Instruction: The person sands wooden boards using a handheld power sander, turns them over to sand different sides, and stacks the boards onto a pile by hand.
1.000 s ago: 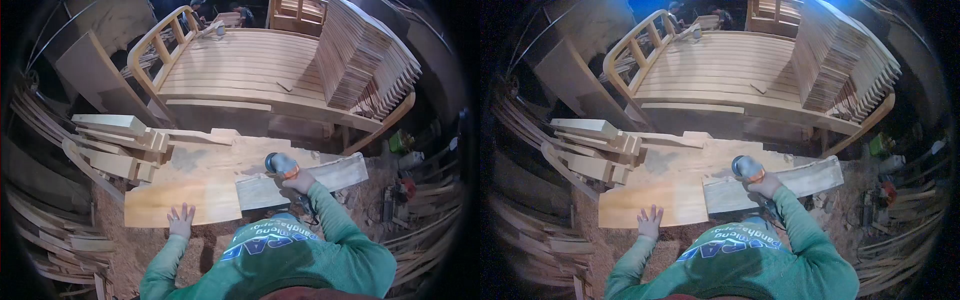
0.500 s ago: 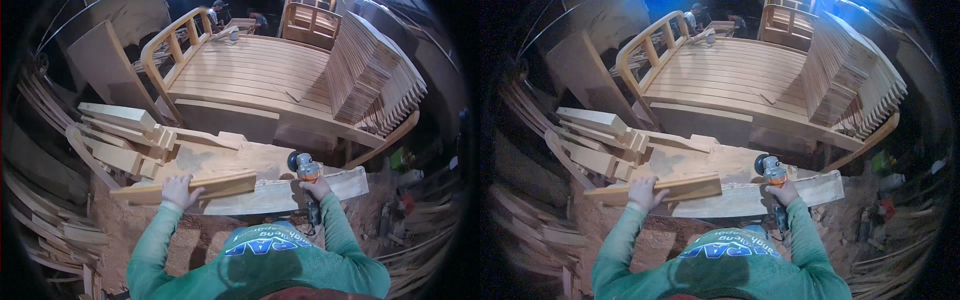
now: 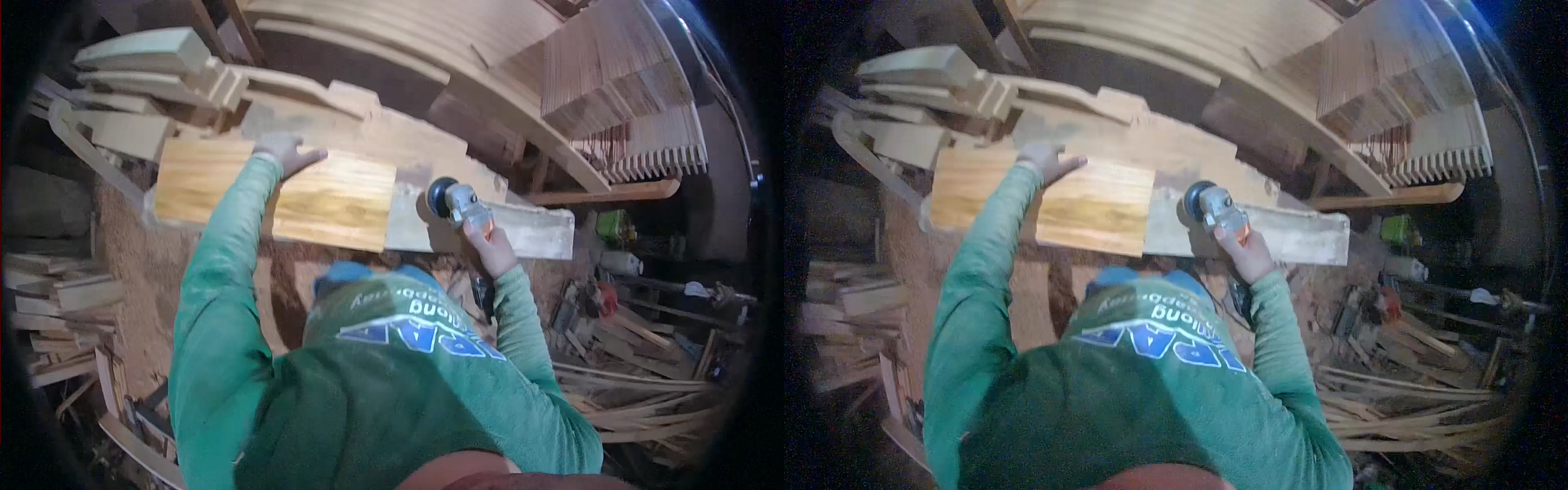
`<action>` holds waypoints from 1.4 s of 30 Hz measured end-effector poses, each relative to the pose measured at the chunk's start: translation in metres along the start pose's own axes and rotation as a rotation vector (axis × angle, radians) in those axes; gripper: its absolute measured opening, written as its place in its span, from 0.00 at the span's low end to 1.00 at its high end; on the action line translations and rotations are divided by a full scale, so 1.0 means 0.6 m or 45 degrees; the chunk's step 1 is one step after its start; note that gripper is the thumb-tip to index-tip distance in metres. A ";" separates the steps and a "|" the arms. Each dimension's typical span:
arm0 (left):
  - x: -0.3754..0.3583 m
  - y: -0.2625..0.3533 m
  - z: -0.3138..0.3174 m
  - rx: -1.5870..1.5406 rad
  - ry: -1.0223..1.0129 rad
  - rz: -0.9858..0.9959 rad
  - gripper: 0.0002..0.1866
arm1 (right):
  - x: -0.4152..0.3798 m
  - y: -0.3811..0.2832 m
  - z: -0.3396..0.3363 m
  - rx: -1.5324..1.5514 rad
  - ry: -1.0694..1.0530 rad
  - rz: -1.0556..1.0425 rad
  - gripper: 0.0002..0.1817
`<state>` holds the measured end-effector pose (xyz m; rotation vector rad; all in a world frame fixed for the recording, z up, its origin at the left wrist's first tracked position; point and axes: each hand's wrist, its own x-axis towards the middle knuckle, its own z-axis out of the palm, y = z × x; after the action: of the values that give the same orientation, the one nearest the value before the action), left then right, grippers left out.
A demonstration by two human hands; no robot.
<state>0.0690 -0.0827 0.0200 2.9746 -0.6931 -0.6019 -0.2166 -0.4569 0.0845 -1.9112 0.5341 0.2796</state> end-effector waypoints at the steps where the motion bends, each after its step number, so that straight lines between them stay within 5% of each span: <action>1: 0.006 -0.002 0.028 -0.021 0.074 -0.011 0.37 | 0.000 0.002 0.002 -0.024 -0.017 -0.031 0.31; 15: -0.011 -0.006 0.091 -0.116 0.427 -0.137 0.28 | 0.038 -0.077 0.131 -0.564 -0.721 -0.039 0.40; 23: -0.015 -0.005 0.083 -0.174 0.413 -0.142 0.26 | 0.099 -0.084 0.139 -0.611 -0.656 0.055 0.41; 27: -0.018 -0.002 0.084 -0.129 0.452 -0.153 0.27 | 0.162 -0.116 0.133 -0.467 -0.539 -0.112 0.41; 32: -0.006 -0.014 0.098 -0.139 0.454 -0.123 0.28 | 0.208 -0.185 0.124 -0.854 -0.514 0.108 0.44; 34: -0.008 -0.012 0.105 -0.093 0.497 -0.142 0.29 | 0.225 -0.148 0.125 -0.838 -0.575 0.091 0.49; 39: -0.011 -0.011 0.093 -0.126 0.439 -0.154 0.29 | 0.131 -0.090 0.164 -0.429 -0.759 -0.105 0.41; 42: -0.015 -0.011 0.098 -0.129 0.470 -0.129 0.28 | 0.081 -0.094 0.172 -0.694 -0.900 0.035 0.42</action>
<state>0.0420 -0.0695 -0.0317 2.9166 -0.4679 -0.0783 -0.1413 -0.3555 0.0689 -2.1343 -0.0053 1.1586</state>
